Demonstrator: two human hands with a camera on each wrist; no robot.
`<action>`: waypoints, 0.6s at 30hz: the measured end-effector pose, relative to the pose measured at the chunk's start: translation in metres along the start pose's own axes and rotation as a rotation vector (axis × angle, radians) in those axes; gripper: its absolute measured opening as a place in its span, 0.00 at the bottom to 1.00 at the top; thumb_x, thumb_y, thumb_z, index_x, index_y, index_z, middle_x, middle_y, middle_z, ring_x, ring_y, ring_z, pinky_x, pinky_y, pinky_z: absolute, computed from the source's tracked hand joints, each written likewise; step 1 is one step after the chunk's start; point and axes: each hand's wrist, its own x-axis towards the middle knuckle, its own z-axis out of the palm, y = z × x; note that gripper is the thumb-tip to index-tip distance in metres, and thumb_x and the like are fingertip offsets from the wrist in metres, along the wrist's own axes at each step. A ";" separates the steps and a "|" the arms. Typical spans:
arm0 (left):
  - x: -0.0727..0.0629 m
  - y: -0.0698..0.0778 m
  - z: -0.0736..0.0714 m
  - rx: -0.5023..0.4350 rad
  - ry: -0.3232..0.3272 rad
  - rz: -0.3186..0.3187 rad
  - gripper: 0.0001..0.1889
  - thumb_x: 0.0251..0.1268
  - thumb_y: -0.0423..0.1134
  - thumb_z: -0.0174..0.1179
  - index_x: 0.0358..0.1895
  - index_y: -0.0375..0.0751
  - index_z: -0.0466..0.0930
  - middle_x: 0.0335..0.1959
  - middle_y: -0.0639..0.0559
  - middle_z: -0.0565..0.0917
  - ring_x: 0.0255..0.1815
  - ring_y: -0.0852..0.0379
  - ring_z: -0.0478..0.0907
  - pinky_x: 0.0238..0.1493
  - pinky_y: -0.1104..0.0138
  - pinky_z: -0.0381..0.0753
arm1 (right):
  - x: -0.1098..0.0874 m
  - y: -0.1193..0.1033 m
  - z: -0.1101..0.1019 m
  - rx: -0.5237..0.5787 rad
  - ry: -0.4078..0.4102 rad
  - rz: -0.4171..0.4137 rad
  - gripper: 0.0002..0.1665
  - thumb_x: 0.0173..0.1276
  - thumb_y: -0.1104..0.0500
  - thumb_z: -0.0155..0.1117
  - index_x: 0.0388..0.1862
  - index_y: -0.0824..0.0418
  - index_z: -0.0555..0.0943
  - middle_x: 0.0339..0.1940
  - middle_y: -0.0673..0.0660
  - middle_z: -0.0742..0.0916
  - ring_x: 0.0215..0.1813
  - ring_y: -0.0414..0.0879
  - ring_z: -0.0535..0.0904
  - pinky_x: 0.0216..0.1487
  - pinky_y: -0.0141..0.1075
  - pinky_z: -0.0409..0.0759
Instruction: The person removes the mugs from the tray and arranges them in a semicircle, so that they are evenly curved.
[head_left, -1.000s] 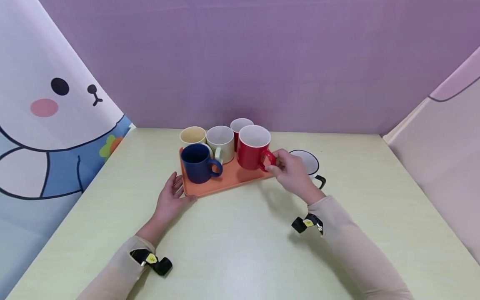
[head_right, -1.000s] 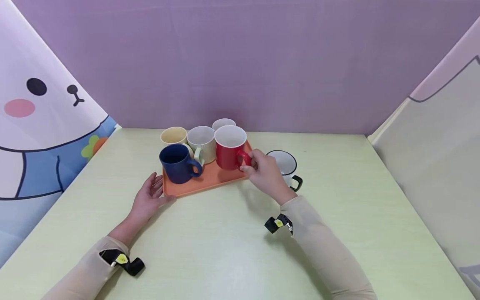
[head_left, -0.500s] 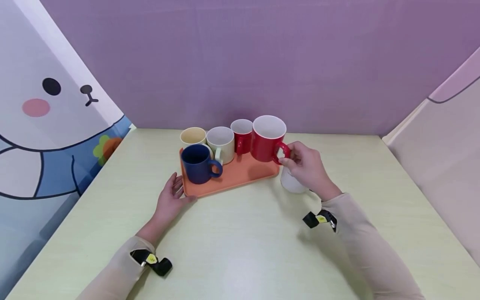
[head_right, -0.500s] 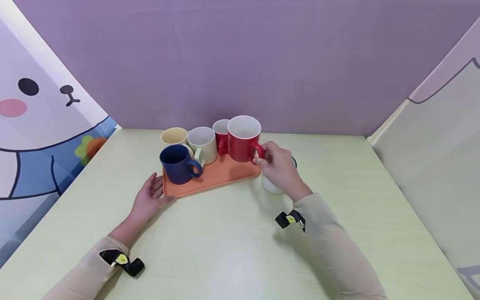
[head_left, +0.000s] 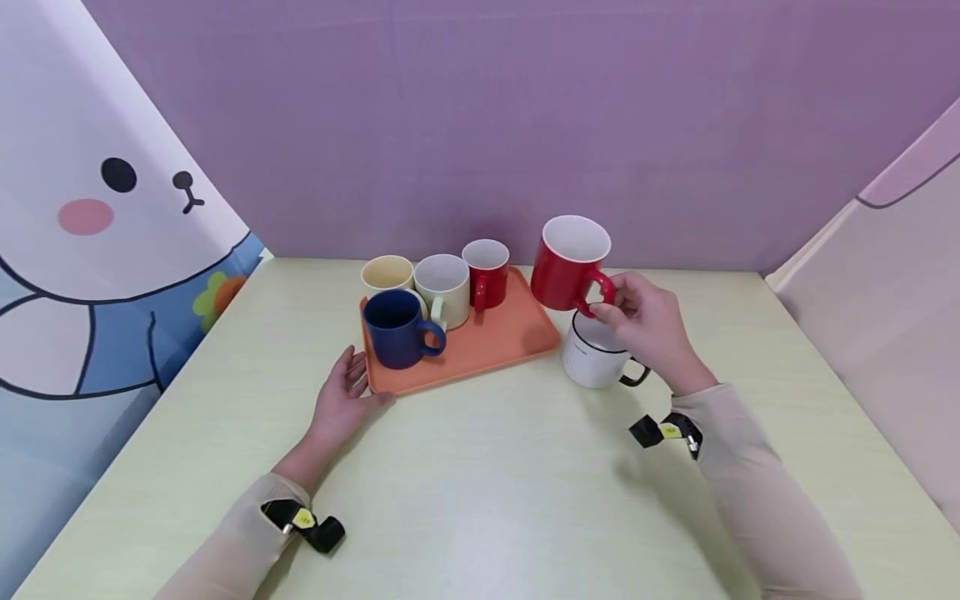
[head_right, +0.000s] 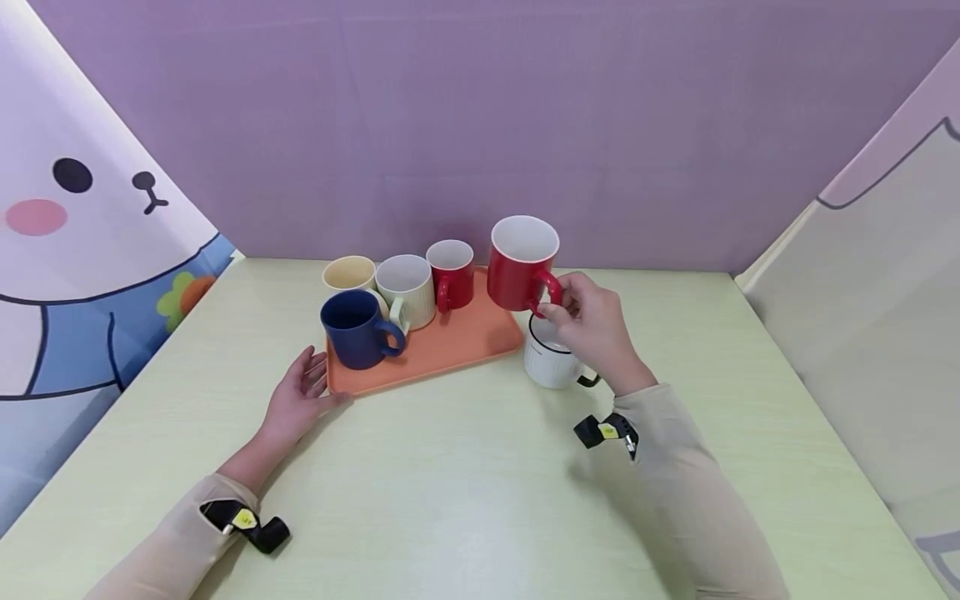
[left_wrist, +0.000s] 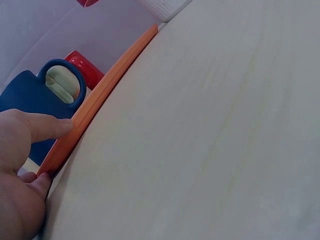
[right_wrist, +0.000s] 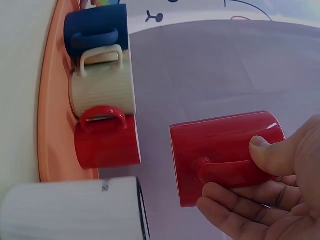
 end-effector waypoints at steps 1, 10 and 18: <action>-0.001 0.000 0.000 -0.001 -0.001 0.000 0.53 0.59 0.19 0.64 0.79 0.30 0.34 0.76 0.31 0.54 0.77 0.39 0.55 0.74 0.55 0.61 | 0.000 0.001 -0.002 -0.002 0.004 0.000 0.10 0.67 0.68 0.66 0.45 0.70 0.77 0.33 0.63 0.85 0.36 0.55 0.82 0.36 0.22 0.78; -0.002 0.002 0.001 0.005 0.005 0.005 0.53 0.58 0.20 0.65 0.79 0.31 0.35 0.76 0.32 0.54 0.77 0.39 0.54 0.74 0.55 0.61 | -0.001 0.009 -0.017 -0.018 0.065 0.015 0.11 0.68 0.66 0.67 0.46 0.71 0.78 0.34 0.65 0.86 0.36 0.55 0.82 0.35 0.18 0.76; -0.003 0.002 0.001 -0.001 0.004 -0.001 0.54 0.59 0.21 0.65 0.79 0.32 0.34 0.77 0.32 0.54 0.77 0.39 0.54 0.74 0.55 0.61 | -0.001 0.021 -0.028 -0.070 0.117 0.052 0.11 0.69 0.65 0.66 0.45 0.70 0.78 0.33 0.64 0.86 0.33 0.40 0.80 0.34 0.17 0.76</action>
